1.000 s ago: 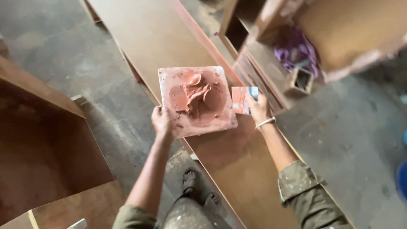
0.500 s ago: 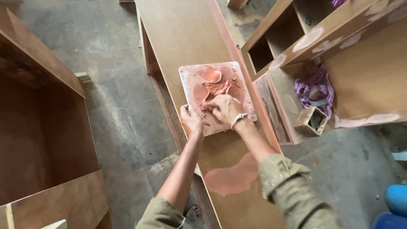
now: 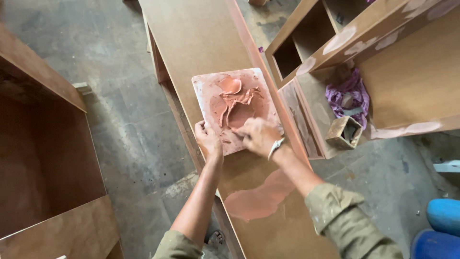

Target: The person applies a pinkish wood filler to the edges and surfaces of wooden furniture components using a small putty knife. They scoop the filler from a container and spread it along the seams and edges of a drawer front and a cabinet frame, smoothing the material into the wood.

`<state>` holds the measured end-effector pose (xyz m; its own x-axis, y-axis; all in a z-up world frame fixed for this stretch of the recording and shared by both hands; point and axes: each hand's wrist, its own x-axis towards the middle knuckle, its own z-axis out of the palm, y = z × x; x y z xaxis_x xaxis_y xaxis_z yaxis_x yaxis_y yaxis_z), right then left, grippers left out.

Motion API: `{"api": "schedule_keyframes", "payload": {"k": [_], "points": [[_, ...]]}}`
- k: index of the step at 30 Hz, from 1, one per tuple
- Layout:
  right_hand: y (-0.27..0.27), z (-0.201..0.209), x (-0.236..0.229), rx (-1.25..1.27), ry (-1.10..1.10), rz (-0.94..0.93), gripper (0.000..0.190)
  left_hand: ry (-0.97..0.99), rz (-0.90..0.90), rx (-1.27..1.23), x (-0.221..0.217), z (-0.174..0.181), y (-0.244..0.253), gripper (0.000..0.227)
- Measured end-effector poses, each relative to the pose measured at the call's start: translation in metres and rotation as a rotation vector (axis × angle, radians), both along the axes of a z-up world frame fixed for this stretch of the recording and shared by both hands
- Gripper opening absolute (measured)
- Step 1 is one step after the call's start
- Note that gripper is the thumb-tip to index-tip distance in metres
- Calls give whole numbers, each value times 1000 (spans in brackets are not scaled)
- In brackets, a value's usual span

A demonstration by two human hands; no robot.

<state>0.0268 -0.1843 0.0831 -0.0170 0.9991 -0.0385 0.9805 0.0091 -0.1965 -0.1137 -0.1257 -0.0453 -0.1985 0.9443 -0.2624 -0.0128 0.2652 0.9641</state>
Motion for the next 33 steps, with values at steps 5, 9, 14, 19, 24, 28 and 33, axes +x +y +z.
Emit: {"api": "schedule_keyframes", "payload": {"k": [5,9,14,19,24,28,33], "points": [[23,-3,9,133,-6,-144,22,9,-22,-85,0,-2,1,25],[-4,-9,5,107,61,70,20,55,-5,-24,-1,-13,2,26],[-117,-3,99,159,547,-349,28,-46,-24,148,-2,-5,1,47],[-264,-22,170,165,925,-721,29,461,39,584,21,19,-63,64],[-322,-54,166,198,839,-587,28,363,-486,800,65,34,-266,68],[-332,-49,138,362,666,-226,26,376,-679,603,66,47,-400,73],[-355,-56,121,370,362,-189,34,501,-808,688,60,51,-423,76]]}}
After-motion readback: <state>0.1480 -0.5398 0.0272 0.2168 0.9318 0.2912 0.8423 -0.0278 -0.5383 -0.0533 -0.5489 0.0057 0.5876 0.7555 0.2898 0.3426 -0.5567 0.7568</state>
